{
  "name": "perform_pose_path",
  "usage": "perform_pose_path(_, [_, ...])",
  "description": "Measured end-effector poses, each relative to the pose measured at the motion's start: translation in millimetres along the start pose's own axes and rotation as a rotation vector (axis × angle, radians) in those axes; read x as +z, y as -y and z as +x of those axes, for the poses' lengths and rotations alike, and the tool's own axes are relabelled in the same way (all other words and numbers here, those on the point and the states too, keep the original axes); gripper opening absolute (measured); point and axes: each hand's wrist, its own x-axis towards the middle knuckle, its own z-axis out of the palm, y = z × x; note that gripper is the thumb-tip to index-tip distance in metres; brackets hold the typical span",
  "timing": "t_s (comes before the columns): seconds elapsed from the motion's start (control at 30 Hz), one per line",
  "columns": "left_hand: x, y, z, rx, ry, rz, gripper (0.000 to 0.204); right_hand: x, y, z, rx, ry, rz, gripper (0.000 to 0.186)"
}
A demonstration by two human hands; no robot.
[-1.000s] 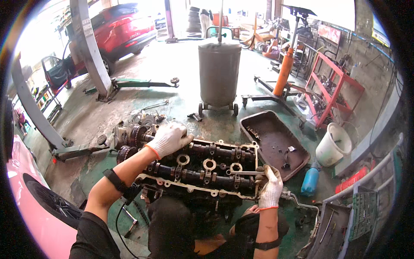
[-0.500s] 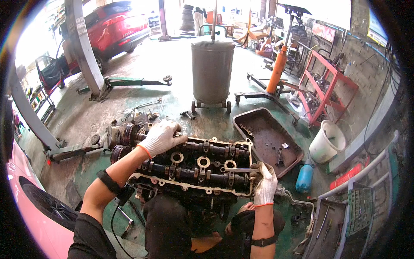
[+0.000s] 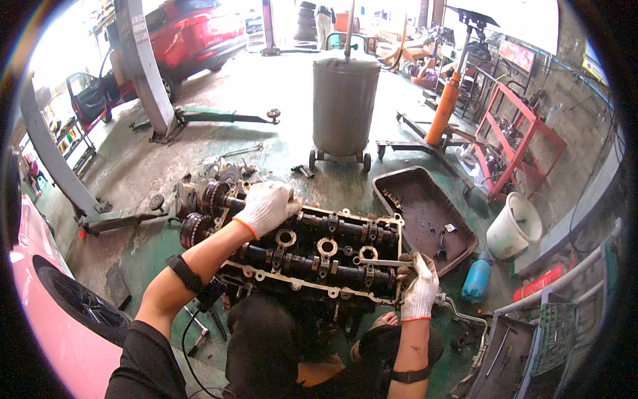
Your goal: The person uses a wrench to tighten bolts on a cylinder head while holding it steady with the other hand. The person repeatedly repositions the wrench and adjusts grip to access different bolt locations on the engine component.
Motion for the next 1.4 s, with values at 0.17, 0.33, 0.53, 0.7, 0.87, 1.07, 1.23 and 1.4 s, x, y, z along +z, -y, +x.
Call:
perform_pose_path(0.17, [-7,16,6,0.08,0.154,-0.236,0.054,-3,0,1,-0.043,0.038,-0.049,0.015])
perform_pose_path(0.33, [-7,26,6,0.218,0.175,-0.284,0.04,-5,-1,2,-0.033,0.067,0.009,0.017])
perform_pose_path(0.53, [-1,15,6,0.141,0.097,-0.093,0.038,-1,-2,3,-0.059,0.026,-0.047,0.017])
perform_pose_path(0.7, [4,11,0,0.142,-0.076,0.003,0.053,-2,-5,5,-0.001,-0.004,0.042,0.014])
perform_pose_path(0.87, [1,16,1,0.096,0.014,-0.088,0.052,-5,-6,4,-0.034,0.024,0.038,0.011])
perform_pose_path(1.07, [-6,18,1,0.168,0.116,-0.15,0.044,0,-2,-1,-0.023,0.039,0.059,0.011])
perform_pose_path(1.23, [0,8,2,0.103,-0.054,0.018,0.05,4,1,-4,-0.034,0.002,0.029,0.011])
perform_pose_path(1.4, [1,15,-2,0.095,-0.034,-0.106,0.053,3,-1,-4,-0.025,0.014,0.058,0.012])
